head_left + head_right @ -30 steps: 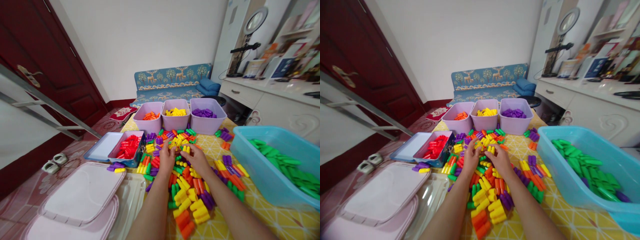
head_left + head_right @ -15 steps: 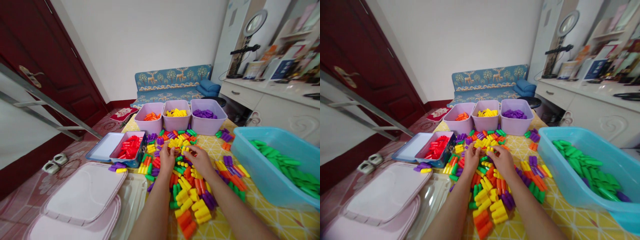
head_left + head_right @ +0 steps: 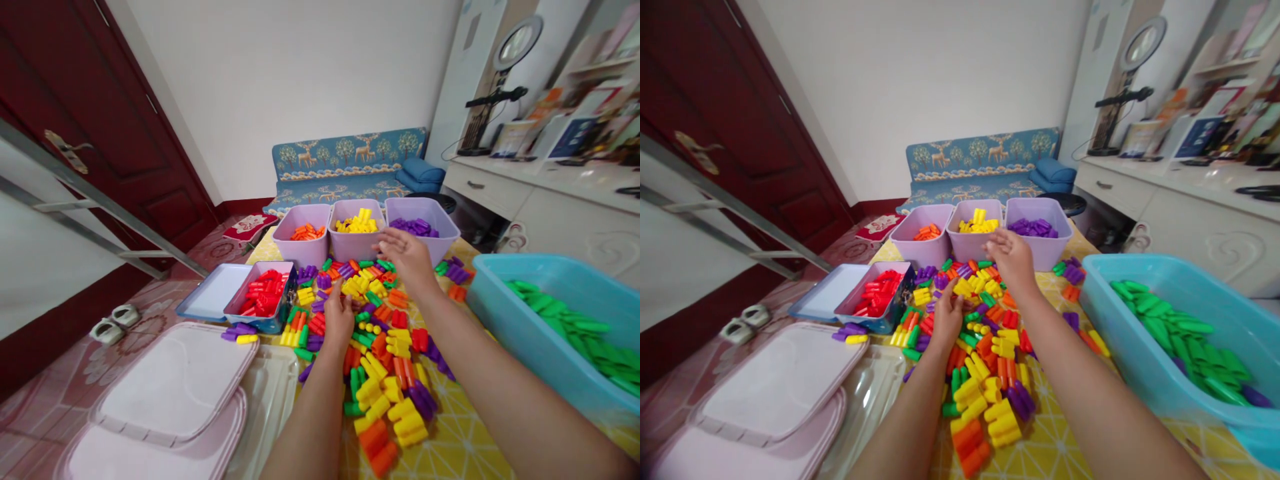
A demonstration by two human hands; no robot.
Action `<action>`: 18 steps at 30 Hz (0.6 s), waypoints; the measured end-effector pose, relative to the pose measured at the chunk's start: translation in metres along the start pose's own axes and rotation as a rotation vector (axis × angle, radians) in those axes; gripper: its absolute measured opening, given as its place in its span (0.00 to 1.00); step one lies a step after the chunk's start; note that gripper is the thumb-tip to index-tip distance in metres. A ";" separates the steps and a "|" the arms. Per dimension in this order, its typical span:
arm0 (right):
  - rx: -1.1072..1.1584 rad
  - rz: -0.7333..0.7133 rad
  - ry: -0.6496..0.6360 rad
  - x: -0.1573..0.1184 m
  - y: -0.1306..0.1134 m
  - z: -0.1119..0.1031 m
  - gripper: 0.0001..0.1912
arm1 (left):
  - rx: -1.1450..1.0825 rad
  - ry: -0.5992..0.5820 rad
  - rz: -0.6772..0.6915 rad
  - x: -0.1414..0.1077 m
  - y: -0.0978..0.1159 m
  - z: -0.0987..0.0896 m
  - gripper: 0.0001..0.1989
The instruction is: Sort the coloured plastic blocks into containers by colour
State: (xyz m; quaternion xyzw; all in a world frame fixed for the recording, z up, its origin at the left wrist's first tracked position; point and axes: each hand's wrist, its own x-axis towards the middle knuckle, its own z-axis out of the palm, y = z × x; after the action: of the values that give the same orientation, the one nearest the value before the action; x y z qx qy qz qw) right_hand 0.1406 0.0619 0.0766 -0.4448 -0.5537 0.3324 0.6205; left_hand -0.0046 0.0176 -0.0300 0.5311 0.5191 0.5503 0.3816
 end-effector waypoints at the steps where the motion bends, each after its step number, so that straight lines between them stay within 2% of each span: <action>1: -0.077 0.018 -0.031 -0.008 0.006 0.003 0.21 | -0.005 -0.004 -0.003 0.000 0.000 0.000 0.26; 5: -0.378 0.063 -0.196 -0.043 0.036 0.008 0.17 | 0.021 -0.032 0.050 0.001 -0.001 -0.001 0.25; 9: -0.348 0.084 -0.236 -0.065 0.058 0.006 0.16 | 0.099 -0.081 0.152 -0.001 0.002 -0.002 0.25; 13: -0.296 0.074 -0.257 -0.075 0.065 0.002 0.09 | 0.147 -0.099 0.212 -0.003 0.008 -0.002 0.24; 15: -0.294 0.086 -0.278 -0.076 0.066 -0.001 0.08 | 0.129 -0.094 0.185 -0.003 0.008 -0.001 0.24; 18: -0.342 0.110 -0.302 -0.069 0.061 -0.009 0.12 | 0.059 -0.078 0.098 -0.002 0.004 0.000 0.24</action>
State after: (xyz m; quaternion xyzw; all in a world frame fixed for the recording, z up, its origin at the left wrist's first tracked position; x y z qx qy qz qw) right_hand 0.1433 0.0209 -0.0069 -0.5184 -0.6635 0.3299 0.4270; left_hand -0.0040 0.0150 -0.0263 0.5880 0.4931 0.5318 0.3581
